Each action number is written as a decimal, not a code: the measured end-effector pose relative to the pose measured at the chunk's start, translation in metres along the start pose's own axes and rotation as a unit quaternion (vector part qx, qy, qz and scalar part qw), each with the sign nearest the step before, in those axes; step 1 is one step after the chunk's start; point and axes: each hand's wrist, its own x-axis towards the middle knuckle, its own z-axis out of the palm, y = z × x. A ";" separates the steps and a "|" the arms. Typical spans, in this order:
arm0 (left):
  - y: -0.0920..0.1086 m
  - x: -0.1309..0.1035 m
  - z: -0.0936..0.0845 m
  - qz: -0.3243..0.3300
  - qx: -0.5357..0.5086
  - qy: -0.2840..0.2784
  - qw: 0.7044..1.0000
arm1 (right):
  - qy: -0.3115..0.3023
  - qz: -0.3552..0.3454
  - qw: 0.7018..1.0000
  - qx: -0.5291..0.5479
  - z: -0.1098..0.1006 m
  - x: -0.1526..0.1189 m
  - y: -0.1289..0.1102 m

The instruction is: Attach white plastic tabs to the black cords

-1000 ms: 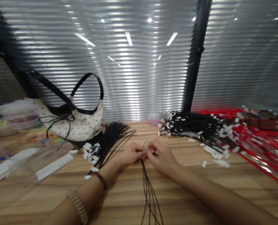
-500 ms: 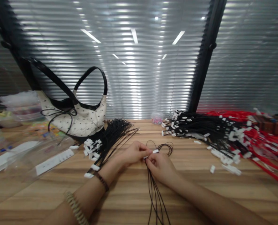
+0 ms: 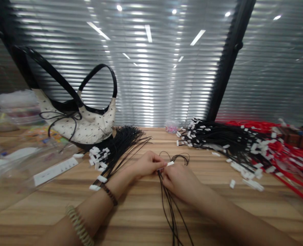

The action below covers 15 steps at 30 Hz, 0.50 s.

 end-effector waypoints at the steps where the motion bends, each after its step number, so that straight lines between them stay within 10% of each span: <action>1: -0.001 0.000 0.000 0.004 -0.001 -0.002 1.000 | 0.005 0.001 1.000 0.031 0.002 0.000 0.002; 15: 0.001 0.000 0.000 -0.005 0.008 0.005 1.000 | 0.024 0.006 0.999 0.028 0.012 -0.002 0.003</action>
